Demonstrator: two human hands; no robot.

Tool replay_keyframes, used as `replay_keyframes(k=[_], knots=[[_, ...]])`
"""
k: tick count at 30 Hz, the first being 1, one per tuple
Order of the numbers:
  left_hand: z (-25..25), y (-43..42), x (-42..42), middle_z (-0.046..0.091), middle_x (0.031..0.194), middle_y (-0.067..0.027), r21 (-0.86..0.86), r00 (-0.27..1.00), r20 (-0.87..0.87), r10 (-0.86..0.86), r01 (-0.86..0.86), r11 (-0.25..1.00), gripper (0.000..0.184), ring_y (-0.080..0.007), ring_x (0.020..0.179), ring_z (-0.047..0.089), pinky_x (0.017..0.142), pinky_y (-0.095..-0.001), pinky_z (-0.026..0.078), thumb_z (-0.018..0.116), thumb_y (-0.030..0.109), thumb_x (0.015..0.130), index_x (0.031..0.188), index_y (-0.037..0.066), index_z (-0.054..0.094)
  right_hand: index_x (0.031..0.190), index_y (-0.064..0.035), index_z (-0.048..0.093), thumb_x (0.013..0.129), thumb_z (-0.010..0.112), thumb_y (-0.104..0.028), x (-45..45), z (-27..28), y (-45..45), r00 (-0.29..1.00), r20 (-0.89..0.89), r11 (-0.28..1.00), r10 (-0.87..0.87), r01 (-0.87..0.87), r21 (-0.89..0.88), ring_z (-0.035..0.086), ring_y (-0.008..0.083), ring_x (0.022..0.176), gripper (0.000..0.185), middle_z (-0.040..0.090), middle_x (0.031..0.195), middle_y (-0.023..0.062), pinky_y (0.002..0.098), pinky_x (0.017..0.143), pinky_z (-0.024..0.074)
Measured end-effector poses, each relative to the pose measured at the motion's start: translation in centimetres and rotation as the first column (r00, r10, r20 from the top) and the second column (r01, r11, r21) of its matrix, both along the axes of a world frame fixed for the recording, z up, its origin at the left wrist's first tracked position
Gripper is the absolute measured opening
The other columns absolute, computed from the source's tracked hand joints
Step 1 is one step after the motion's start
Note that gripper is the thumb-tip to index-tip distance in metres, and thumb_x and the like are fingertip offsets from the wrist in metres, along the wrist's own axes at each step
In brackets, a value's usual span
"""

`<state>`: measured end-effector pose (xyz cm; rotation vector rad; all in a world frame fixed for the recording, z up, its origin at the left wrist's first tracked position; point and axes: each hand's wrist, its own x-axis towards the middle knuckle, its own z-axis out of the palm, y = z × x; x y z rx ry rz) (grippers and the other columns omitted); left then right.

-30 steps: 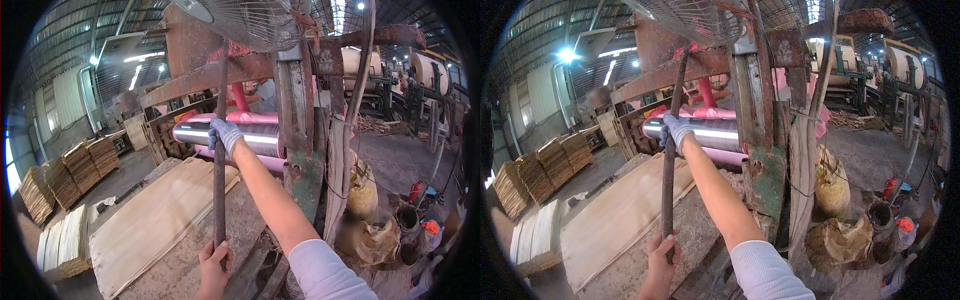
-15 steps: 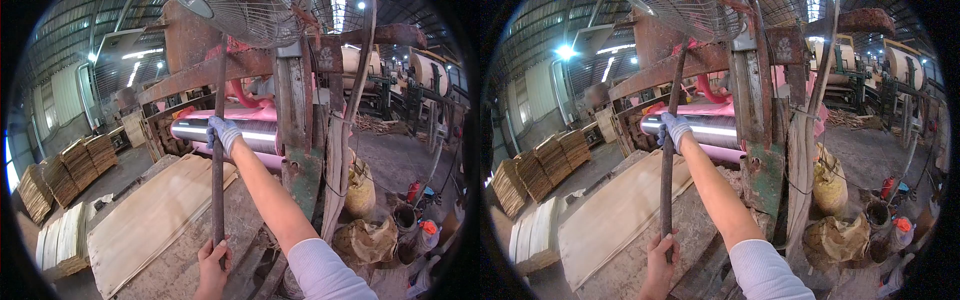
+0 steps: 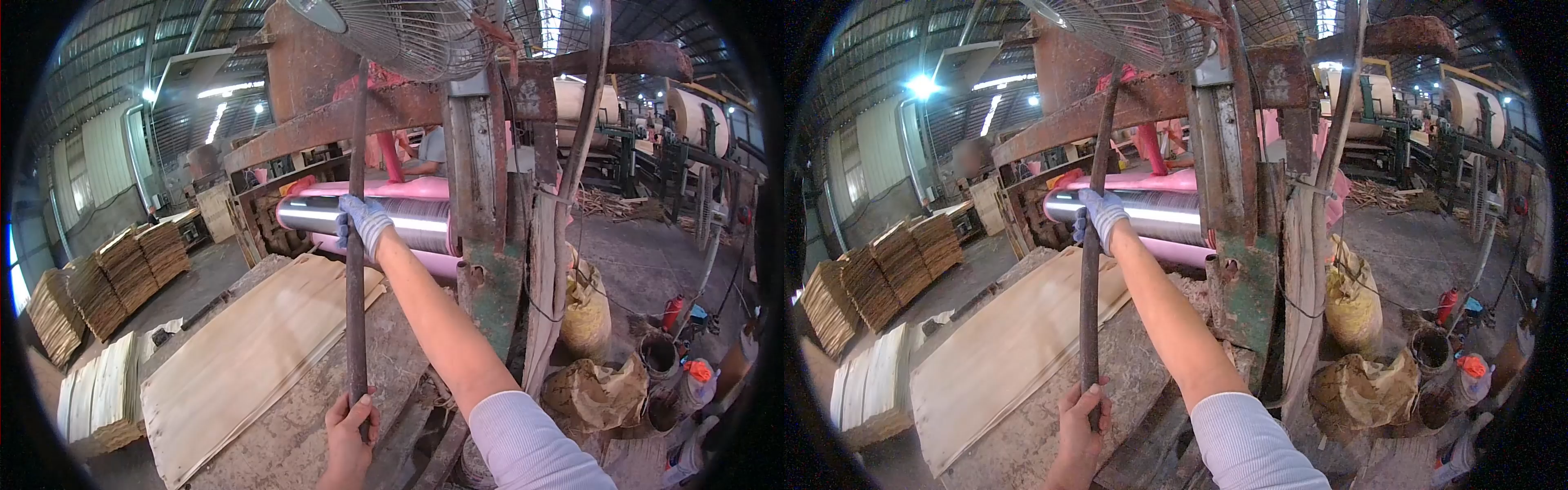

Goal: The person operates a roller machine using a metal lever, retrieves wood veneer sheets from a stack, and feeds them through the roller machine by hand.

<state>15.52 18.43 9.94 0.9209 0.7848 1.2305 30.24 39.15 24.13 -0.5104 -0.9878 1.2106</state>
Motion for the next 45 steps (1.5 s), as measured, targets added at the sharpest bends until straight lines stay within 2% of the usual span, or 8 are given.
replay_keyframes(k=[21,40,45], knots=[[-0.3,-0.2,0.2,0.045,0.052,-0.0045,-0.018,1.000,0.010,0.028,-0.028,0.999,0.018,-0.0097,0.035,0.036,0.031,-0.0211,0.026,0.052,0.012,0.076,0.089,-0.001,0.050,0.080,-0.0085,0.044,0.077,0.052,-0.024,0.0,-0.1,-0.5,1.000,0.028,1.000,-0.008,0.009,-0.023,0.046,0.0143,0.041,0.018,0.048,0.056,0.0048,0.0304,0.037,0.0425],[-1.1,-0.7,0.2,0.045,0.052,-0.0051,-0.060,1.000,0.014,-0.002,0.003,0.998,0.018,-0.0112,0.036,0.038,0.033,-0.0225,0.026,0.052,0.012,0.077,0.089,0.000,0.050,0.079,-0.0081,0.045,0.076,0.054,-0.027,0.1,-0.8,-0.9,0.995,0.095,0.999,-0.033,0.035,-0.016,0.047,0.0155,0.040,0.021,0.049,0.054,0.0056,0.0311,0.036,0.0434],[-1.7,-0.7,0.2,0.043,0.052,-0.0062,-0.064,0.999,-0.012,-0.039,0.038,0.997,0.021,-0.0131,0.035,0.036,0.032,-0.0245,0.027,0.048,0.013,0.076,0.092,-0.001,0.046,0.079,-0.0079,0.045,0.077,0.053,-0.026,0.1,-1.4,-0.8,0.996,0.088,1.000,-0.021,0.022,-0.012,0.047,0.0161,0.039,0.021,0.049,0.054,0.0058,0.0317,0.035,0.0434]])
